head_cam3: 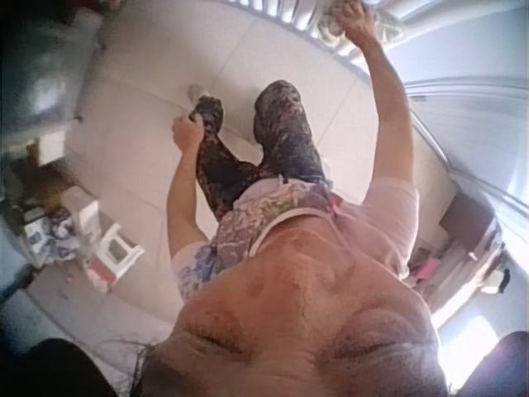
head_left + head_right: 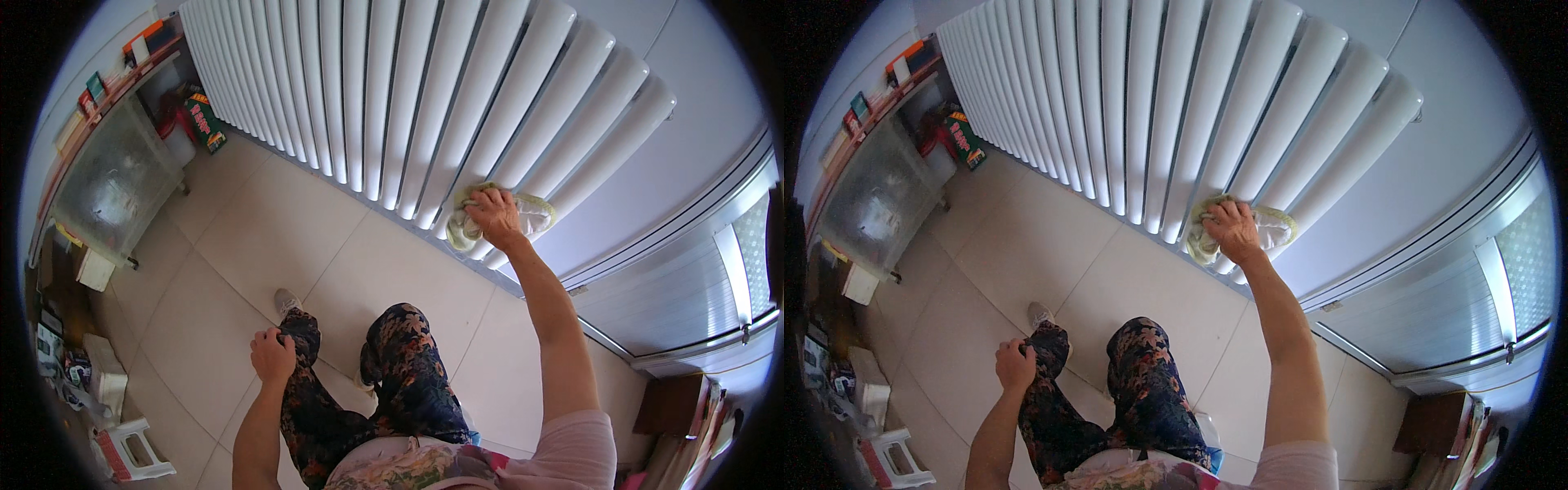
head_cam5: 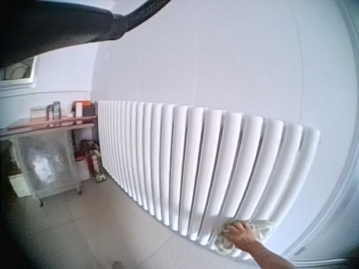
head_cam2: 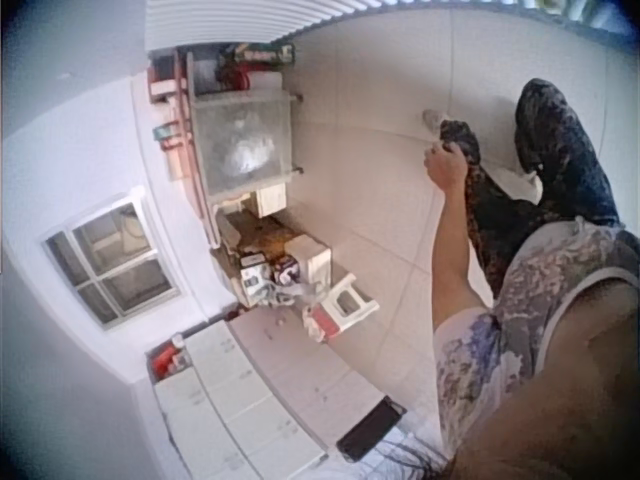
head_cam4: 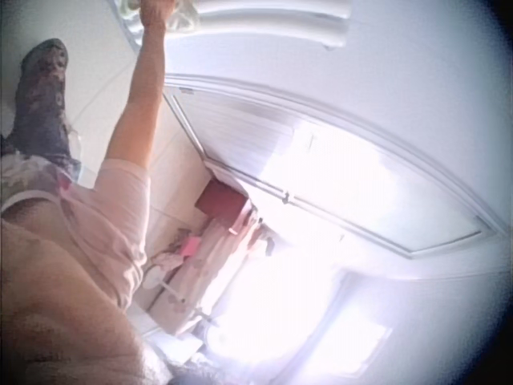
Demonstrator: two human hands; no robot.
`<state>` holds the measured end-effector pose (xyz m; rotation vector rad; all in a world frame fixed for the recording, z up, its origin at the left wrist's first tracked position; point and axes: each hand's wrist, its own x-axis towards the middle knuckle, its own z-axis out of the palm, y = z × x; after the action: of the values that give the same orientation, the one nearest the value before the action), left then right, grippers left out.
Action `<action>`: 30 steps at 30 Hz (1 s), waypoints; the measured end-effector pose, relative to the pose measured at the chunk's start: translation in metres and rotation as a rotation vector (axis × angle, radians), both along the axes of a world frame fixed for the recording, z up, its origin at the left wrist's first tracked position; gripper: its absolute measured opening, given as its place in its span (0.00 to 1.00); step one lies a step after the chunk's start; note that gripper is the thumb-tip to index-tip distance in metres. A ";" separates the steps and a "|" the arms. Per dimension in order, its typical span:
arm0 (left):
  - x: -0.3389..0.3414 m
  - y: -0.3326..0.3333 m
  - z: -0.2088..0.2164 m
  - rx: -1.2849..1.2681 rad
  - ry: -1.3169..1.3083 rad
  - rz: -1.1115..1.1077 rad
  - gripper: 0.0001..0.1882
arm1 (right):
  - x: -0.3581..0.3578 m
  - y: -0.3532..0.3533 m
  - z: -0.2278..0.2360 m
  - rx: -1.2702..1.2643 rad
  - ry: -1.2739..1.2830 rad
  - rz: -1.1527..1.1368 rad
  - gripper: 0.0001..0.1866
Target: The person wipes a white radiator with a cloth, moving from the top to the bottom and covering the entire length of the unit. The person also wipes the adjacent wall and the floor area near the radiator.
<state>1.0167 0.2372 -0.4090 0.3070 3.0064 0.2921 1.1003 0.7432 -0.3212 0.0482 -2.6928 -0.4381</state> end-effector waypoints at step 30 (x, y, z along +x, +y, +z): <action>0.008 -0.022 0.001 0.257 -0.114 0.054 0.14 | -0.024 -0.034 -0.201 -0.371 -0.344 -0.120 0.12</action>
<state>1.0244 0.2157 -0.4081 0.2209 2.8680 0.6799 1.0767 0.7096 -0.5226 -0.1595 -3.0812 0.0494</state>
